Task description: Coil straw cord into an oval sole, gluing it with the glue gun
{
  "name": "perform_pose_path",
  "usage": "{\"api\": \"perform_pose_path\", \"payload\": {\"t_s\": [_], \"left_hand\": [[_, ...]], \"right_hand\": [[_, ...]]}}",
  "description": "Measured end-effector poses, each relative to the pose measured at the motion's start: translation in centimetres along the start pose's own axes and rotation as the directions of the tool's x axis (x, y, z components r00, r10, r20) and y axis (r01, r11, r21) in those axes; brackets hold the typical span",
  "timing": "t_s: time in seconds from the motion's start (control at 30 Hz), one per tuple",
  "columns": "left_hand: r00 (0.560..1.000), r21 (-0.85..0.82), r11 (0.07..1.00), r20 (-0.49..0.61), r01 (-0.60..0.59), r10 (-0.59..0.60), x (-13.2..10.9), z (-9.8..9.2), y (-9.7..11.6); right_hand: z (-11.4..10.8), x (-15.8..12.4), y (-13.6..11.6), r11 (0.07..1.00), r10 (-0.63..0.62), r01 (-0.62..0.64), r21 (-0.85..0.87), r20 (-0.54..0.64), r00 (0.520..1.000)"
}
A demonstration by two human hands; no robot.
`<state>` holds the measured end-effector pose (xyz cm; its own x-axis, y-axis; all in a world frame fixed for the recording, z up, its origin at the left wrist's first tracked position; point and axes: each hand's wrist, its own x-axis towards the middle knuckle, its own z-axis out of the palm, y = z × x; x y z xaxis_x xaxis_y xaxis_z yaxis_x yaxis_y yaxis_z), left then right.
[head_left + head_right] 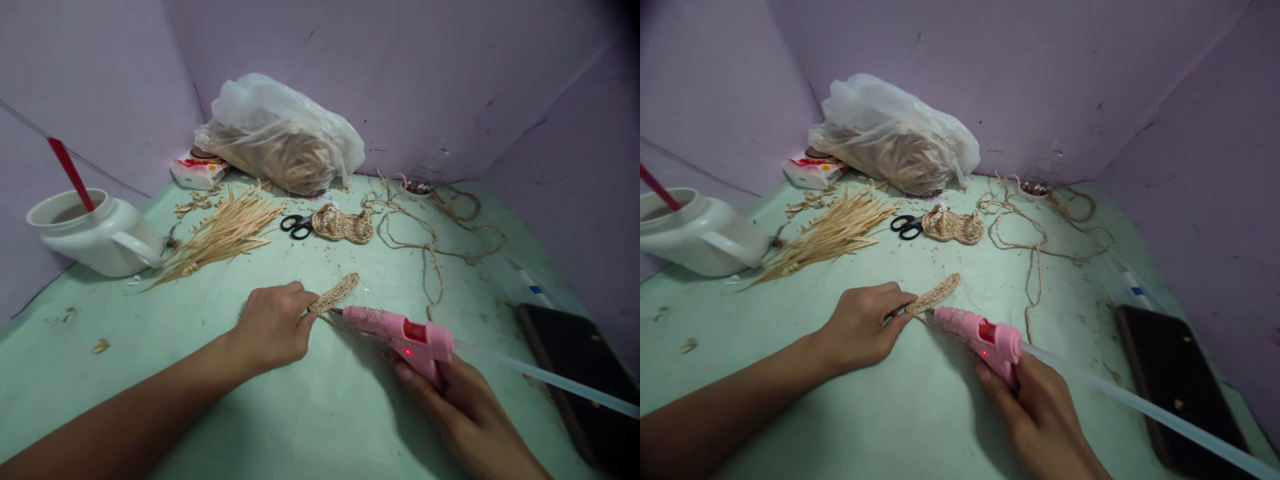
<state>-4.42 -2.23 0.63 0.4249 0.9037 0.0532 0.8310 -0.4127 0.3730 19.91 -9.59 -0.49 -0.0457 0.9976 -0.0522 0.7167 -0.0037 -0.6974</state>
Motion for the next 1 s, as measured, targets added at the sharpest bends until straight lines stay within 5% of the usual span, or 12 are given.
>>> {"api": "perform_pose_path", "payload": {"t_s": [0.23, 1.0], "left_hand": [[0.999, 0.011, 1.0, 0.021, 0.028, -0.028, -0.1, -0.1, 0.0], [1.0, -0.007, 1.0, -0.005, 0.012, -0.012, -0.1, 0.2, -0.1]], "right_hand": [[-0.3, 0.2, -1.2, 0.993, 0.063, -0.057, 0.102, -0.059, 0.996], [-0.3, 0.5, 0.4, 0.996, 0.081, -0.079, 0.032, -0.089, 0.993]]}}
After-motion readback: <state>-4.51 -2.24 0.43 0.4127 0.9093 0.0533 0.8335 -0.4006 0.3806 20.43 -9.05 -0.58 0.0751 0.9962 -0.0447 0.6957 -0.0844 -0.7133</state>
